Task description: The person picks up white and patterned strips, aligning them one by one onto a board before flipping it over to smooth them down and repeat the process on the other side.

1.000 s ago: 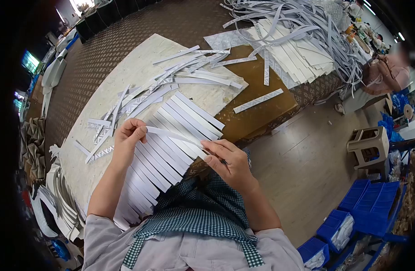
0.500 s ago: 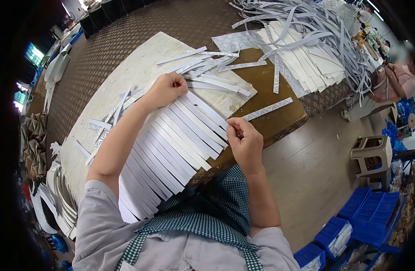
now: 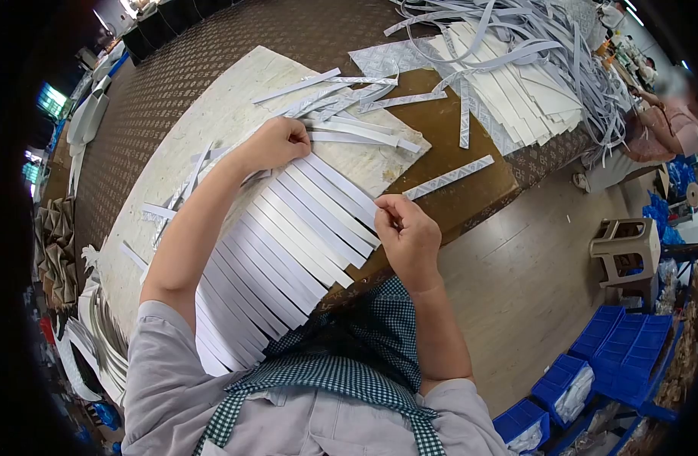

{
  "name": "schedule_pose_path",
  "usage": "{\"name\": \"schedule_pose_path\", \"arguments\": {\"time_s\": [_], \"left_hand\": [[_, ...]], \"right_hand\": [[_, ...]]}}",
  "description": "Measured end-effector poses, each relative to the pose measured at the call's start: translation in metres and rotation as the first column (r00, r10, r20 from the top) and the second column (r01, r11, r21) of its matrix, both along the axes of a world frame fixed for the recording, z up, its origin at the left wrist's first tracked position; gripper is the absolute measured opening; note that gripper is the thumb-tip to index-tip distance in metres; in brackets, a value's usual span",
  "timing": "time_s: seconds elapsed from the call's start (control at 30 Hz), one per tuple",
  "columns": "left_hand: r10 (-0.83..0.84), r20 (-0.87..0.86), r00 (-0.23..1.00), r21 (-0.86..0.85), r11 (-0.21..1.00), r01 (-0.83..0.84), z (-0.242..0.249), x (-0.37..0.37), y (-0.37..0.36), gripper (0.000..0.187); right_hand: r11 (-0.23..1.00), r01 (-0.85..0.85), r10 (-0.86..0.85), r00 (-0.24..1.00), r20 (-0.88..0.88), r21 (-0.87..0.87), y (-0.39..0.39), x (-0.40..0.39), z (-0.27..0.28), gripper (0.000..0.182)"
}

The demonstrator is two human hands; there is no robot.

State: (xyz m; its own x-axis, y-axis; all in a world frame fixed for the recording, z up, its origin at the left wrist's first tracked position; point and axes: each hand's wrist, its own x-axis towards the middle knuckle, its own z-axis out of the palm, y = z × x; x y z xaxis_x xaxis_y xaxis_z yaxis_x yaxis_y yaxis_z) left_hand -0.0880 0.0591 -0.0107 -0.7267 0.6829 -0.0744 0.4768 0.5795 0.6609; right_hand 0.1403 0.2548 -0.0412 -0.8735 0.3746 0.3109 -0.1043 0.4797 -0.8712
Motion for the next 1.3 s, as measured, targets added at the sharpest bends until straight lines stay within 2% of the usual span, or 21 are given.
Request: {"name": "schedule_pose_path", "arguments": {"time_s": [0.2,0.3,0.4,0.5,0.53,0.73,0.8,0.87,0.97,1.0,1.13,1.27,1.3], "left_hand": [[-0.015,-0.05,0.999,-0.088,0.996,0.011,0.004,0.004,0.003,0.013],[-0.014,-0.146,0.989,-0.111,0.994,-0.002,0.006,0.013,0.003,0.015],[-0.075,-0.533,0.843,-0.078,0.996,0.039,-0.002,0.033,0.006,0.024],[-0.288,-0.647,0.706,-0.047,0.939,0.34,-0.008,0.048,0.006,0.031],[-0.382,-0.637,0.67,-0.118,0.907,0.405,-0.009,0.054,0.003,0.038],[-0.443,-0.724,0.529,-0.292,0.891,0.347,0.0,0.084,-0.01,0.053],[-0.454,-0.706,0.544,-0.332,0.89,0.312,-0.001,0.091,-0.011,0.054],[-0.441,-0.728,0.526,-0.336,0.897,0.287,-0.003,0.094,-0.008,0.053],[-0.475,-0.599,0.645,-0.339,0.88,0.333,0.009,0.099,-0.001,0.049],[-0.456,-0.597,0.66,-0.297,0.89,0.346,0.009,0.098,0.0,0.047],[-0.388,-0.598,0.701,-0.17,0.916,0.363,0.001,0.097,0.001,0.043],[-0.349,-0.605,0.716,-0.09,0.923,0.374,-0.002,0.096,-0.002,0.04],[-0.323,-0.569,0.756,-0.049,0.931,0.361,-0.002,0.094,-0.003,0.039]], "right_hand": [[0.994,0.027,-0.029,0.999,0.013,0.104,-0.001,0.0,-0.001,0.01],[0.985,0.037,-0.046,0.998,0.053,0.166,-0.001,0.001,0.0,0.011],[0.971,0.06,-0.073,0.996,0.051,0.23,-0.003,0.0,-0.001,0.011],[0.961,0.067,-0.074,0.997,0.015,0.269,-0.003,-0.001,-0.003,0.011],[0.954,0.068,-0.074,0.997,0.008,0.291,-0.003,-0.001,-0.003,0.011],[0.913,0.045,-0.062,0.998,0.03,0.406,0.001,-0.003,0.006,0.005],[0.874,0.053,-0.071,0.997,0.018,0.484,0.007,-0.008,0.015,0.002],[0.867,0.108,-0.093,0.994,-0.056,0.487,0.016,-0.025,0.018,0.005],[0.868,0.099,-0.065,0.994,-0.085,0.487,0.033,-0.061,0.014,0.013],[0.852,0.092,-0.081,0.996,-0.044,0.515,0.038,-0.074,0.012,0.019],[0.765,0.05,-0.174,0.976,0.131,0.642,0.046,-0.106,0.008,0.019],[0.748,0.032,-0.136,0.985,0.107,0.663,0.047,-0.107,0.013,0.016],[0.758,0.037,-0.12,0.989,0.084,0.651,0.046,-0.103,0.015,0.015]]}}
